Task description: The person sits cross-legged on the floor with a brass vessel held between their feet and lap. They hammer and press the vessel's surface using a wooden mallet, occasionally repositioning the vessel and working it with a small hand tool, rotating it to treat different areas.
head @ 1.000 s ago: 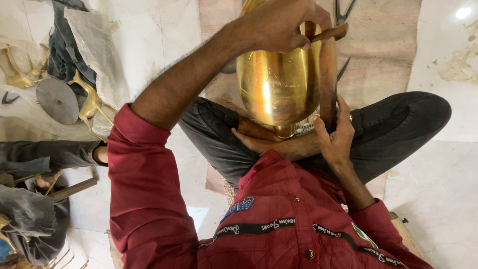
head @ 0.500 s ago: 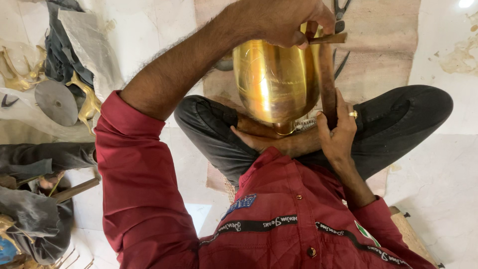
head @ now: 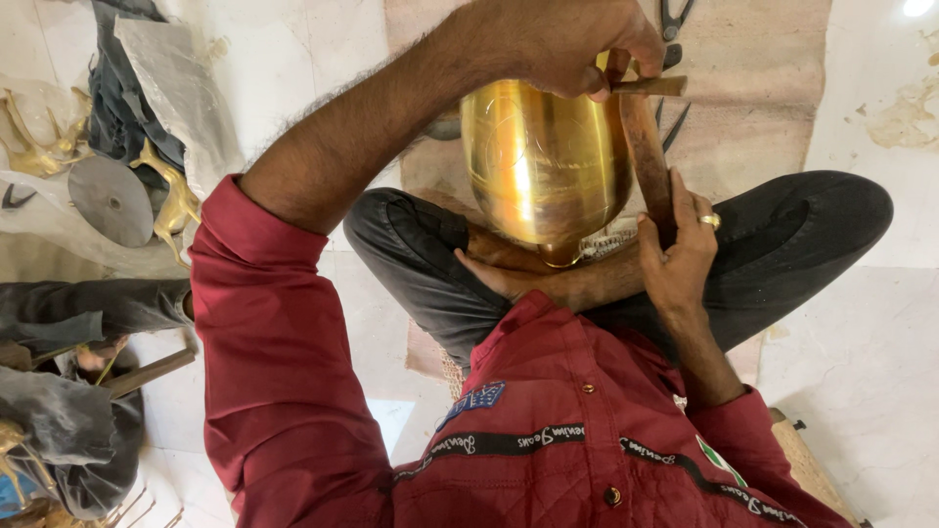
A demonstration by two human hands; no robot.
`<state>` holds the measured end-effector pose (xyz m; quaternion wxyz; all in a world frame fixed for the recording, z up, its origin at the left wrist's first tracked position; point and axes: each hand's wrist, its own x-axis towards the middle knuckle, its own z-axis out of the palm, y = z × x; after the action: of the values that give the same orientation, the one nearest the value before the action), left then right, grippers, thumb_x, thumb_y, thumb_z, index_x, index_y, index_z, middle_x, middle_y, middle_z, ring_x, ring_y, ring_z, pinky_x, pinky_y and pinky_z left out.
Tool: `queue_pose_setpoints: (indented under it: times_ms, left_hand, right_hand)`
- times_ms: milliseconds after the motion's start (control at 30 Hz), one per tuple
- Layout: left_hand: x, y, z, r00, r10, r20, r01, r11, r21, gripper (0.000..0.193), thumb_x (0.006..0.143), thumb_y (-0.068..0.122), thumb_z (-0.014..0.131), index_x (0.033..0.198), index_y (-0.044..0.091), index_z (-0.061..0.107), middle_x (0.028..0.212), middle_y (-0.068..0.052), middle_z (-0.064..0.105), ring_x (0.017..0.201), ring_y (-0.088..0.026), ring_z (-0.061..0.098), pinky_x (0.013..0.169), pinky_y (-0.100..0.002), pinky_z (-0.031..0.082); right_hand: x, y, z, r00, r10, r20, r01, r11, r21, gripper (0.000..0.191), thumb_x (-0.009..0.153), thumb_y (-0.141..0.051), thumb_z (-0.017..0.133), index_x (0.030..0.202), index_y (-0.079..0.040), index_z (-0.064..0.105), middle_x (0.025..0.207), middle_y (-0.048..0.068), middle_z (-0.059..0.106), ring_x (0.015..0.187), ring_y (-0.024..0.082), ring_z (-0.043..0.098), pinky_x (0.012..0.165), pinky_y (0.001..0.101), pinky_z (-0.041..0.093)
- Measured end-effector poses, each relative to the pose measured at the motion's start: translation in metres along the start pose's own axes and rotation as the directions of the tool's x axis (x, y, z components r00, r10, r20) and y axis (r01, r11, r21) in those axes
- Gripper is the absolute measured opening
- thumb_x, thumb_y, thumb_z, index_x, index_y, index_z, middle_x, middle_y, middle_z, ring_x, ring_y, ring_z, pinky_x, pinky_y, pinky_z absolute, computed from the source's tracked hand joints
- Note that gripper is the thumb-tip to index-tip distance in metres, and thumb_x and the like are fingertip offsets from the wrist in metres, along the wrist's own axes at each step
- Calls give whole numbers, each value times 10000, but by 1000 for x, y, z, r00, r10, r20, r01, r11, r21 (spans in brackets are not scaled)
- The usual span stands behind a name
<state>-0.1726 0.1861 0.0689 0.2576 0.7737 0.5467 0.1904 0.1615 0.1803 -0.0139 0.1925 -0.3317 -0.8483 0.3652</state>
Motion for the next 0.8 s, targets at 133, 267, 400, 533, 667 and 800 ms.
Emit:
queue_pose_setpoints:
  times_ms: [133,267,400,533,667,800]
  left_hand:
    - [1,-1,0,996,75,-54,-74,997,11,300,832,82,860,1115,61,763,902,-69,790,803,-155,763,676,-376,599]
    - [2,-2,1,999,-37,15,37,999,13,331,865,106,847,1177,76,740,931,-63,794,825,-154,763,702,-376,601]
    - [3,-4,2,1000,-5,-11,4,1000,-20,384,839,140,874,1186,60,727,982,-76,785,864,-183,753,729,-382,600]
    - [4,-5,1,1000,14,0,-14,1000,6,371,849,145,876,1177,54,726,990,-82,777,868,-202,746,733,-394,599]
    - [3,-10,4,999,41,-8,-41,999,-9,353,854,129,875,1166,50,729,992,-81,775,873,-199,740,734,-393,597]
    - [7,-22,17,998,59,6,-58,996,-68,296,888,109,856,1154,66,734,1003,-76,774,906,-185,746,758,-378,610]
  right_hand:
    - [-2,4,1,994,7,-112,4,995,101,616,1019,22,678,1587,22,441,1329,215,583,1235,314,604,1058,390,500]
    - [-3,7,7,976,42,-214,-4,984,176,637,1054,58,601,1649,-5,383,1325,179,557,1255,290,595,1074,359,484]
    - [-3,3,5,986,-23,-165,55,980,189,616,1050,66,611,1607,10,353,1362,180,529,1292,291,581,1091,373,491]
    - [-4,-4,0,987,-5,-162,39,978,205,636,1036,68,602,1626,9,373,1363,171,537,1249,278,585,1058,367,497]
    - [-3,-5,2,988,48,-144,-9,967,255,631,1039,59,605,1630,15,389,1358,164,529,1196,260,592,1020,342,505]
    - [-3,5,6,975,-25,-221,56,989,137,621,1043,87,609,1617,10,386,1364,164,540,1287,267,586,1076,342,489]
